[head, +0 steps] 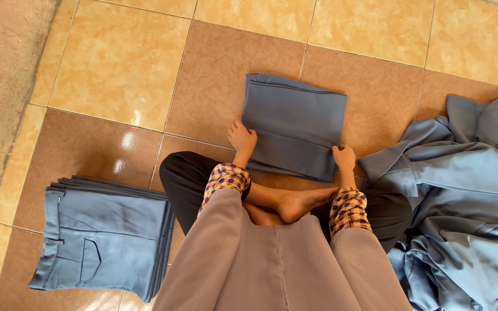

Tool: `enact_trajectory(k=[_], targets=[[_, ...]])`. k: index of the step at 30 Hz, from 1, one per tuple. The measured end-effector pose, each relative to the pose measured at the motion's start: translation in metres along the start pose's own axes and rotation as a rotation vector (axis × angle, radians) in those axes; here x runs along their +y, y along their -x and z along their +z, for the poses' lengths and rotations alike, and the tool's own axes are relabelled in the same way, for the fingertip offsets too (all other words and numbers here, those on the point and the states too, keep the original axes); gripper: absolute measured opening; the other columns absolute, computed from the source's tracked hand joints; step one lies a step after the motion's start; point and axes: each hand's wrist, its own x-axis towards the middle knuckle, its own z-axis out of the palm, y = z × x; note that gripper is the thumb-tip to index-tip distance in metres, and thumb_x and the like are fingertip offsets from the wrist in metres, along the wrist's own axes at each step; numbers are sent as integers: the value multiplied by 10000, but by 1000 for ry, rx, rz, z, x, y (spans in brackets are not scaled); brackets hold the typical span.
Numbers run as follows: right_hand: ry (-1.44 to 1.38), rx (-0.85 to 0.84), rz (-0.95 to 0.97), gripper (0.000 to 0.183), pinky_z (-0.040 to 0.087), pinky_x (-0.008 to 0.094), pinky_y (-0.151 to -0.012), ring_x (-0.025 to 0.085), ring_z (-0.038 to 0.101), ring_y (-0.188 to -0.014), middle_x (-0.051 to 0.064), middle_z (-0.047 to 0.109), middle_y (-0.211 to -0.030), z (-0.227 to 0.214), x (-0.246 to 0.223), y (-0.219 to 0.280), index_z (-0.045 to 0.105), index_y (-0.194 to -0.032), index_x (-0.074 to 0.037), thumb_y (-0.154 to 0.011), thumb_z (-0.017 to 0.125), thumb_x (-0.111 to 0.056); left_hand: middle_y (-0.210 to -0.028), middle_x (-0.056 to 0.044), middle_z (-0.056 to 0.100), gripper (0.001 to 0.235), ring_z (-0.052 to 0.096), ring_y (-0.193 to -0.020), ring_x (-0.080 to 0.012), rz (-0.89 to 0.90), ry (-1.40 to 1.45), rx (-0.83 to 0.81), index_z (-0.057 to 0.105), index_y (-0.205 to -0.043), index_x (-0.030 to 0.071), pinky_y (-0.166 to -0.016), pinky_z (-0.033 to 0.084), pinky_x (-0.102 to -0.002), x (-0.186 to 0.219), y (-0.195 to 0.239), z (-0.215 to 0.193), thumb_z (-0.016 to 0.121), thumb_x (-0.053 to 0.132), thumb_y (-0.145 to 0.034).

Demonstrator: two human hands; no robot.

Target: The person sits on a tiled floor and folds gray trousers by hand. They unfold each pair, align the legs, fold the pants in half lengthwise, then fold them into a compact rectangle, and place the finished item onto a growing stack to the left.

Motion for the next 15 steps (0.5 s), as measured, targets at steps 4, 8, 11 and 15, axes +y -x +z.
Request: enact_trajectory(k=[4, 8, 11, 15], targets=[[102, 336, -144, 533, 497, 644, -970, 493, 540, -1237, 288, 521, -1334, -13, -48, 31, 504, -1381, -2, -964, 642, -303, -1497, -284, 438, 821, 408, -1407, -484, 400, 86, -35, 405, -1513, 65, -1095, 398, -615, 31, 23, 5, 703, 166, -755], [115, 344, -671, 546, 352, 700, -1072, 505, 367, -1429, 308, 416, -1536, 15, -121, 76, 459, -1540, -79, -1099, 508, -398, -1611, -243, 356, 849, 270, -1527, -429, 647, -13, -207, 331, -1593, 157, -1192, 275, -631, 52, 39, 39, 685, 288, -833], [177, 92, -643, 608, 209, 670, -1143, 438, 257, -1492, 247, 328, -1604, 41, -149, 99, 365, -1585, -126, -1096, 381, -488, -1694, -216, 193, 767, 108, -1581, -394, 691, -145, -392, 236, -1638, 153, -1232, 154, -635, 51, 47, 47, 557, 282, -953], [269, -286, -598, 704, -4, 625, -1249, 337, 93, -1587, 156, 195, -1704, 61, -156, 101, 223, -1651, -198, -1091, 192, -622, -1708, -172, 170, 685, 117, -1588, -332, 676, -223, -425, 249, -1639, 180, -1273, 110, -532, 23, 37, 40, 516, 267, -1015]])
